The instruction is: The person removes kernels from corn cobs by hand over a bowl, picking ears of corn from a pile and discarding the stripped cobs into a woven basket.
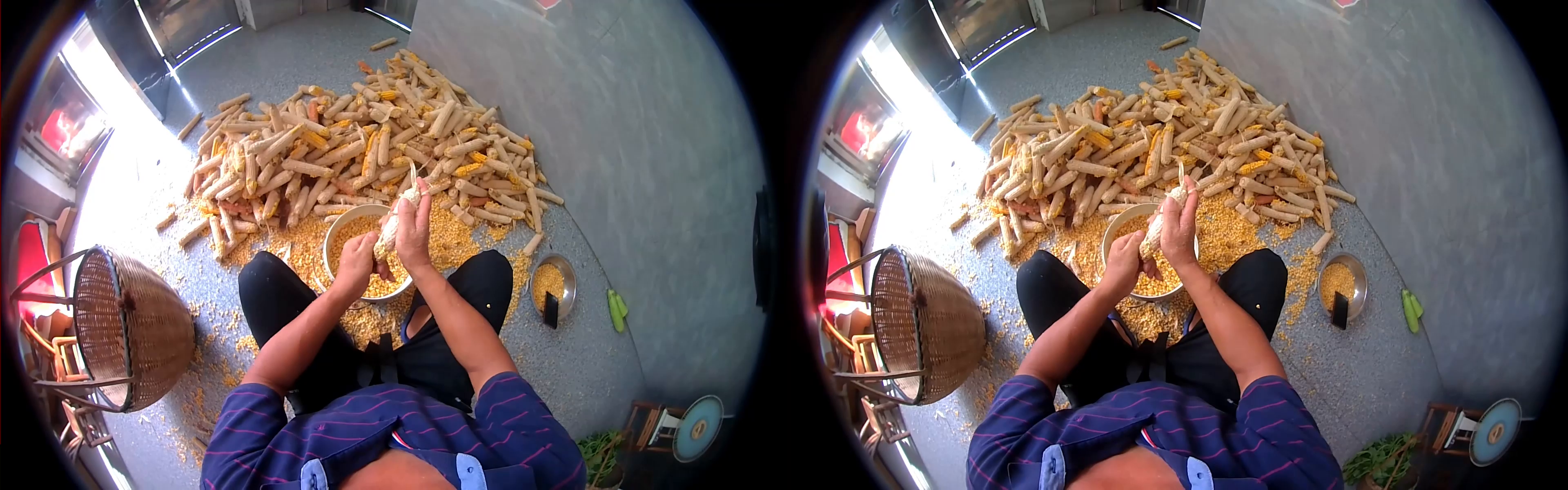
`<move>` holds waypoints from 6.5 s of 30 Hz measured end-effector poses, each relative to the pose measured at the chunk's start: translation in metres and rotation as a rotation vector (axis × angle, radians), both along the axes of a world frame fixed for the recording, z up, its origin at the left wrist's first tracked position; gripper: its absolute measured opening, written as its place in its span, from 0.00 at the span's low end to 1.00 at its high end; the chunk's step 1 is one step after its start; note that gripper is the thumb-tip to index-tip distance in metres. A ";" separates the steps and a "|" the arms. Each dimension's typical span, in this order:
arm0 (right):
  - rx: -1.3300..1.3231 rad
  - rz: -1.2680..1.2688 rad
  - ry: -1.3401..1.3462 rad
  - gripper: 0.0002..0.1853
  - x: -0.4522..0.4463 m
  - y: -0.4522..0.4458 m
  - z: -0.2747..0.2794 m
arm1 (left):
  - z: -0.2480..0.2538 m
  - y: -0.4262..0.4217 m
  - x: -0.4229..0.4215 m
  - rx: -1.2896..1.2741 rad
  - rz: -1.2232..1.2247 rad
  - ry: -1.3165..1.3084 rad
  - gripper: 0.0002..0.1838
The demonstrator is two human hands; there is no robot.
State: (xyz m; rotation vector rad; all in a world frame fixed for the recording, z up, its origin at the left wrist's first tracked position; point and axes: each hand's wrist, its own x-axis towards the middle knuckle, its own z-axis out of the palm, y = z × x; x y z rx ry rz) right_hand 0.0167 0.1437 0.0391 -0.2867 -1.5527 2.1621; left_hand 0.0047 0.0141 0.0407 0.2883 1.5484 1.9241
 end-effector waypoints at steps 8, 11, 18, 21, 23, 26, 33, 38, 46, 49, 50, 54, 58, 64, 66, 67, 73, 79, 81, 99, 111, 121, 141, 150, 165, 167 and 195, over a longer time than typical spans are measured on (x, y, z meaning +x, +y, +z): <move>-0.049 0.136 -0.081 0.24 -0.015 -0.004 -0.019 | 0.002 -0.014 -0.005 0.046 -0.241 -0.197 0.17; 0.103 0.000 -0.150 0.23 -0.020 0.009 -0.036 | -0.002 -0.023 -0.003 0.113 -0.051 -0.283 0.20; 0.350 0.229 -0.366 0.28 -0.014 0.020 -0.051 | 0.053 -0.128 -0.016 0.324 0.270 -0.130 0.15; 0.271 0.361 -0.406 0.24 -0.010 0.003 -0.038 | 0.086 -0.207 -0.022 0.198 0.645 -0.058 0.19; 0.474 0.479 -0.502 0.20 -0.007 -0.003 -0.028 | 0.090 -0.275 -0.031 0.086 0.822 0.128 0.22; 0.481 0.569 -0.495 0.18 -0.006 -0.002 -0.045 | 0.098 -0.389 -0.054 0.486 1.130 0.004 0.26; 0.414 0.547 -0.495 0.17 0.004 -0.011 -0.034 | 0.037 -0.399 -0.083 0.185 1.295 0.155 0.19; 0.433 0.576 -0.571 0.16 0.005 -0.011 -0.038 | -0.140 -0.269 -0.153 -0.740 0.795 0.372 0.13; 0.759 0.533 -0.636 0.15 0.014 -0.019 -0.015 | -0.209 -0.160 -0.220 -1.301 0.331 0.502 0.35; 0.766 0.536 -0.629 0.15 0.015 -0.018 -0.014 | -0.240 -0.176 -0.249 -1.300 0.222 0.432 0.33; 0.781 0.544 -0.609 0.15 0.017 -0.018 -0.014 | -0.246 -0.175 -0.248 -1.308 0.214 0.436 0.33; 0.787 0.603 -0.569 0.15 0.014 -0.030 0.000 | -0.235 -0.194 -0.246 -1.205 0.346 0.492 0.35; 0.762 0.623 -0.565 0.15 0.025 -0.025 -0.017 | -0.251 -0.174 -0.267 -1.179 0.460 0.193 0.26; 0.807 0.516 -0.682 0.15 0.045 -0.001 -0.049 | -0.242 -0.163 -0.262 -1.079 0.669 0.201 0.17; 0.830 0.485 -0.680 0.14 0.040 -0.004 -0.042 | -0.228 -0.167 -0.260 -0.924 0.746 0.187 0.16; 0.791 0.458 -0.659 0.14 0.033 -0.009 -0.035 | -0.200 -0.169 -0.252 -0.811 0.768 0.112 0.17; 0.782 0.370 -0.537 0.17 -0.011 -0.028 -0.005 | -0.068 -0.220 -0.202 -0.427 0.458 -0.078 0.12; 1.434 0.237 0.087 0.42 -0.033 -0.052 0.057 | 0.065 -0.207 -0.155 -0.443 0.043 -0.024 0.10; 1.149 0.736 -0.370 0.41 -0.035 -0.048 0.077 | 0.087 -0.184 -0.142 -0.358 -0.148 0.053 0.12; -0.875 0.978 -0.160 0.31 0.025 0.007 0.024 | 0.020 -0.025 -0.078 0.529 0.420 -0.296 0.20; -1.133 0.461 -0.228 0.27 0.017 -0.043 0.023 | 0.024 -0.032 -0.081 0.517 0.633 0.036 0.24; -1.046 0.670 -0.086 0.16 -0.004 -0.049 -0.003 | 0.037 -0.030 -0.069 0.496 0.423 0.311 0.25; 0.067 0.690 -0.447 0.12 -0.031 -0.002 0.035 | 0.008 -0.020 -0.056 0.447 -0.061 -0.318 0.26; 0.474 0.411 -0.388 0.38 0.006 -0.041 0.033 | -0.004 -0.034 -0.089 0.550 0.632 -0.301 0.15; -0.066 0.379 -0.290 0.13 0.004 -0.022 0.044 | 0.181 -0.378 -0.071 -0.015 1.741 0.196 0.13; -0.060 0.382 -0.343 0.11 0.003 -0.019 0.034 | 0.153 -0.496 -0.079 -0.835 1.868 0.769 0.20; -0.145 0.309 0.091 0.36 -0.007 0.015 0.045 | 0.021 -0.011 0.020 -0.253 0.341 0.695 0.35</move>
